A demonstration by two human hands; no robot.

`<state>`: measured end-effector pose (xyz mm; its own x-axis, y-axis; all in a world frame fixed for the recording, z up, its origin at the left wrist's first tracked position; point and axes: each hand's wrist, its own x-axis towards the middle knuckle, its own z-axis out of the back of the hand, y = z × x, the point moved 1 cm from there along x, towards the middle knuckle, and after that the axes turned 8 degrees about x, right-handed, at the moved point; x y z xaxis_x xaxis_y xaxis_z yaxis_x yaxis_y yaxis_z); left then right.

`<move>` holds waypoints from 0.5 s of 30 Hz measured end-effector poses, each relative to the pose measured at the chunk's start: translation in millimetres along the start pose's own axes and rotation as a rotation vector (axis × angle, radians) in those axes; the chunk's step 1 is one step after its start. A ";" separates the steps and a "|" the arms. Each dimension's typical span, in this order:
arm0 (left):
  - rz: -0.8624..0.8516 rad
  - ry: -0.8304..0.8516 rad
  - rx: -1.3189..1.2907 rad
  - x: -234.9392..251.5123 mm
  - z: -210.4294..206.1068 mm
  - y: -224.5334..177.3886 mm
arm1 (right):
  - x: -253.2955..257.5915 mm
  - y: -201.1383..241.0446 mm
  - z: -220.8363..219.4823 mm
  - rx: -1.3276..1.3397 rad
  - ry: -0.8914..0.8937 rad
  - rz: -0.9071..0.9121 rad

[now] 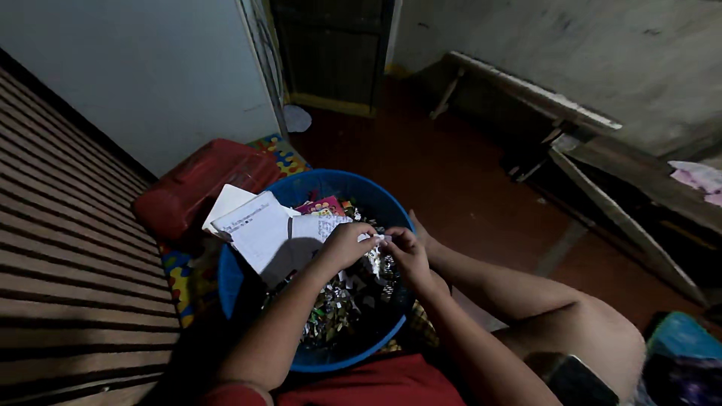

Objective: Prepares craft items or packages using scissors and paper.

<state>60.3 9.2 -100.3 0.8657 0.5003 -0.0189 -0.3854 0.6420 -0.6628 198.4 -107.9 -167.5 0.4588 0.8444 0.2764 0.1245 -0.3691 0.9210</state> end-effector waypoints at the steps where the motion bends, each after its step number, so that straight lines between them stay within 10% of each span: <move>1: -0.002 0.004 0.007 -0.1 0.1 0.2 | -0.5 0.7 -1.3 -0.030 0.013 -0.004; 15: 0.200 -0.108 -0.108 5.7 15.9 25.4 | 0.3 1.8 0.5 -0.370 0.008 0.057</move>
<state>50.4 37.6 -105.3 0.7344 0.6738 -0.0815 -0.5042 0.4613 -0.7300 199.2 -108.5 -165.9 0.4486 0.8302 0.3308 -0.2277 -0.2518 0.9406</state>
